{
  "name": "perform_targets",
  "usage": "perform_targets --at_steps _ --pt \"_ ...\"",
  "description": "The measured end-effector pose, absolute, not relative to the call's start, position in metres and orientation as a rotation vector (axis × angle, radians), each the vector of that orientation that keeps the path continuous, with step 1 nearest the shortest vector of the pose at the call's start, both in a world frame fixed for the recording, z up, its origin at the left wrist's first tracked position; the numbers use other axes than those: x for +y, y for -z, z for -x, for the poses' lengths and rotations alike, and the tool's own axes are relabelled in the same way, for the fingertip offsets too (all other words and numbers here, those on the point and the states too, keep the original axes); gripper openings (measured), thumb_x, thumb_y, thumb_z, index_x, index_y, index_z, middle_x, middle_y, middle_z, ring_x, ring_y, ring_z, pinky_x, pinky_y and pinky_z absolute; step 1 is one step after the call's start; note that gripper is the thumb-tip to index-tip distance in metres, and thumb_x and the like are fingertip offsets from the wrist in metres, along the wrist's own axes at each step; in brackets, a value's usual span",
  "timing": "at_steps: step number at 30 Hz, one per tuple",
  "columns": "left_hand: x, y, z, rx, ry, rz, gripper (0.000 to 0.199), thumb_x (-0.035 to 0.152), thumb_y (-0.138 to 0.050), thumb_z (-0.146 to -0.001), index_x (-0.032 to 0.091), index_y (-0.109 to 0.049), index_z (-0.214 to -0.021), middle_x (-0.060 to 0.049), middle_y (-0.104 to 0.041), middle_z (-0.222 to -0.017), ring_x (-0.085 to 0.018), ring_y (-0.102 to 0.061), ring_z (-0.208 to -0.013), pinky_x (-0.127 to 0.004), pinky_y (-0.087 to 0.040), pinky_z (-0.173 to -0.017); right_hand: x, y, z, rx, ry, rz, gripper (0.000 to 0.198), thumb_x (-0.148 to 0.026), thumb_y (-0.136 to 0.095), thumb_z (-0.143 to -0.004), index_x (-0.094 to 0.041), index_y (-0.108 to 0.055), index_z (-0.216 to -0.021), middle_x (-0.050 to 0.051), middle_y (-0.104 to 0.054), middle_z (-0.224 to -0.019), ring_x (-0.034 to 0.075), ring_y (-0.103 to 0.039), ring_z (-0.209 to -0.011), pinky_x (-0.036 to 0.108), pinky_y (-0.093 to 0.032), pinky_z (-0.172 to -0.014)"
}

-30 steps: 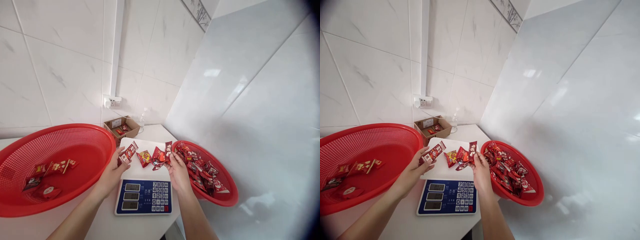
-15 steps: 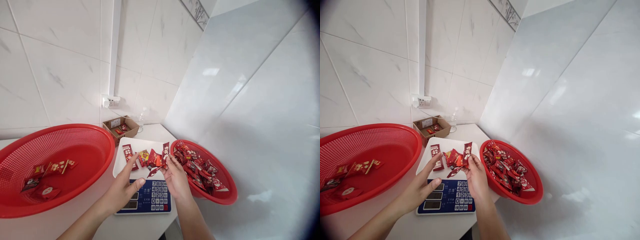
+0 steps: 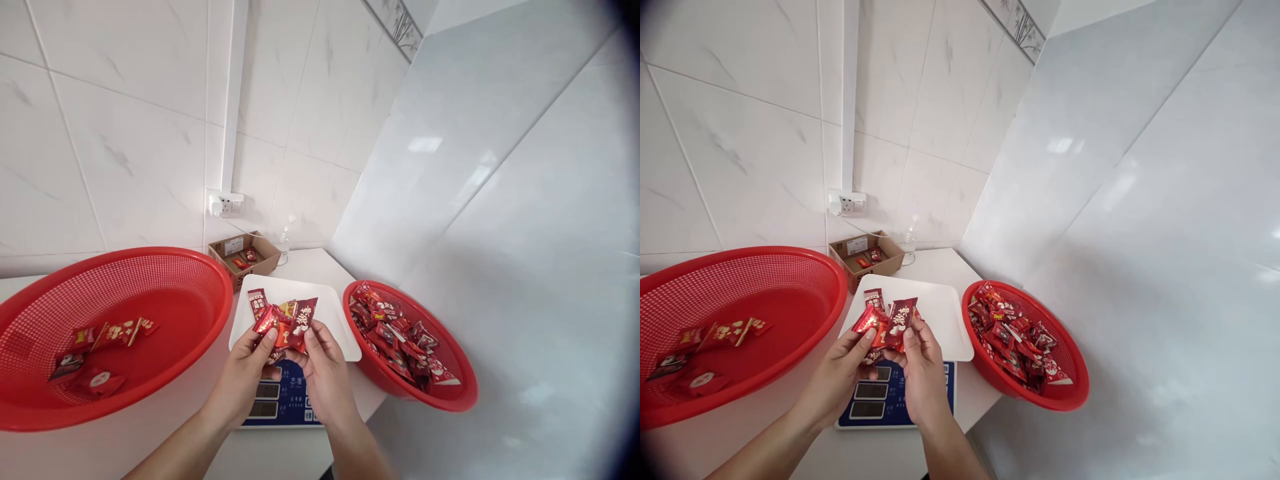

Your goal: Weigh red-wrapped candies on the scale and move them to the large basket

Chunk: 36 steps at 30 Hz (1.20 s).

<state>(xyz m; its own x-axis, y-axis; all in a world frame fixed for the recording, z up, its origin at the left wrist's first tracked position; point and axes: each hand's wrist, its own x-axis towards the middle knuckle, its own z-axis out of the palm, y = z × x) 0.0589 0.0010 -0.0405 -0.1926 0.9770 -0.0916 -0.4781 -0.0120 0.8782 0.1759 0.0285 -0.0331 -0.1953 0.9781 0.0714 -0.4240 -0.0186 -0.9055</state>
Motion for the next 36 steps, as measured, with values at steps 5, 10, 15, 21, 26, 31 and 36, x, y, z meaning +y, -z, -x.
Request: perform_targets --at_steps 5,10,15,21,26,31,36 --pt "0.003 0.044 -0.056 1.006 -1.567 -0.674 0.047 0.061 -0.070 -0.071 0.018 -0.069 -0.089 -0.006 -0.069 -0.091 -0.018 -0.063 -0.077 -0.027 -0.055 -0.058 0.031 0.035 -0.175 -0.991 -1.514 0.759 0.032 -0.044 -0.075 -0.075 -0.024 -0.069 -0.099 0.004 -0.070 -0.109 0.017 -0.066 -0.088 0.033 -0.058 -0.077" --pt "0.005 0.047 -0.051 1.051 -1.671 -0.714 0.042 0.057 -0.072 -0.072 0.020 -0.071 -0.090 -0.003 -0.069 -0.096 -0.014 -0.061 -0.075 -0.023 -0.054 -0.059 0.034 0.038 -0.174 -0.869 -1.532 0.749 0.032 -0.040 -0.081 -0.069 -0.023 -0.069 -0.093 0.002 -0.071 -0.104 0.017 -0.067 -0.094 0.034 -0.057 -0.085" --pt "0.008 0.045 -0.047 1.043 -1.722 -0.657 0.045 0.057 -0.074 -0.069 0.018 -0.071 -0.091 -0.005 -0.070 -0.091 -0.017 -0.063 -0.076 -0.023 -0.053 -0.055 0.041 0.041 -0.177 -0.845 -1.496 0.748 0.029 -0.039 -0.079 -0.070 -0.022 -0.069 -0.092 0.003 -0.071 -0.106 0.018 -0.065 -0.099 0.037 -0.055 -0.091" --pt "0.015 0.029 -0.023 1.028 -1.901 -0.452 0.049 0.057 -0.081 -0.058 0.018 -0.066 -0.084 -0.001 -0.070 -0.081 -0.014 -0.063 -0.066 -0.020 -0.053 -0.050 0.065 0.053 -0.211 -0.919 -1.313 0.909 0.036 -0.044 -0.079 -0.066 -0.021 -0.069 -0.091 0.005 -0.071 -0.103 0.021 -0.065 -0.099 0.040 -0.054 -0.091" --pt "0.015 0.013 -0.002 1.000 -1.968 -0.377 0.036 0.047 -0.081 -0.063 0.018 -0.065 -0.078 0.000 -0.068 -0.075 -0.013 -0.063 -0.063 -0.019 -0.053 -0.047 0.079 0.058 -0.240 -1.384 -0.914 1.244 0.037 -0.052 -0.063 -0.076 -0.019 -0.069 -0.092 0.009 -0.072 -0.098 0.025 -0.066 -0.093 0.043 -0.053 -0.088" --pt "0.010 0.005 0.002 0.973 -1.980 -0.347 0.030 0.043 -0.081 -0.066 0.019 -0.068 -0.078 0.001 -0.067 -0.075 -0.011 -0.060 -0.059 -0.016 -0.052 -0.044 0.090 0.061 -0.249 -1.586 -0.499 1.377 0.040 -0.050 -0.050 -0.083 -0.018 -0.069 -0.097 0.012 -0.072 -0.102 0.027 -0.066 -0.093 0.042 -0.050 -0.087" --pt "0.005 0.007 -0.001 0.972 -1.827 -0.496 0.042 0.050 -0.085 -0.054 0.019 -0.069 -0.075 0.002 -0.063 -0.064 -0.010 -0.054 -0.051 -0.018 -0.049 -0.040 0.091 0.062 -0.248 -1.642 -0.436 1.383 0.041 -0.048 -0.054 -0.081 -0.019 -0.070 -0.105 0.014 -0.069 -0.115 0.030 -0.061 -0.107 0.048 -0.045 -0.097"
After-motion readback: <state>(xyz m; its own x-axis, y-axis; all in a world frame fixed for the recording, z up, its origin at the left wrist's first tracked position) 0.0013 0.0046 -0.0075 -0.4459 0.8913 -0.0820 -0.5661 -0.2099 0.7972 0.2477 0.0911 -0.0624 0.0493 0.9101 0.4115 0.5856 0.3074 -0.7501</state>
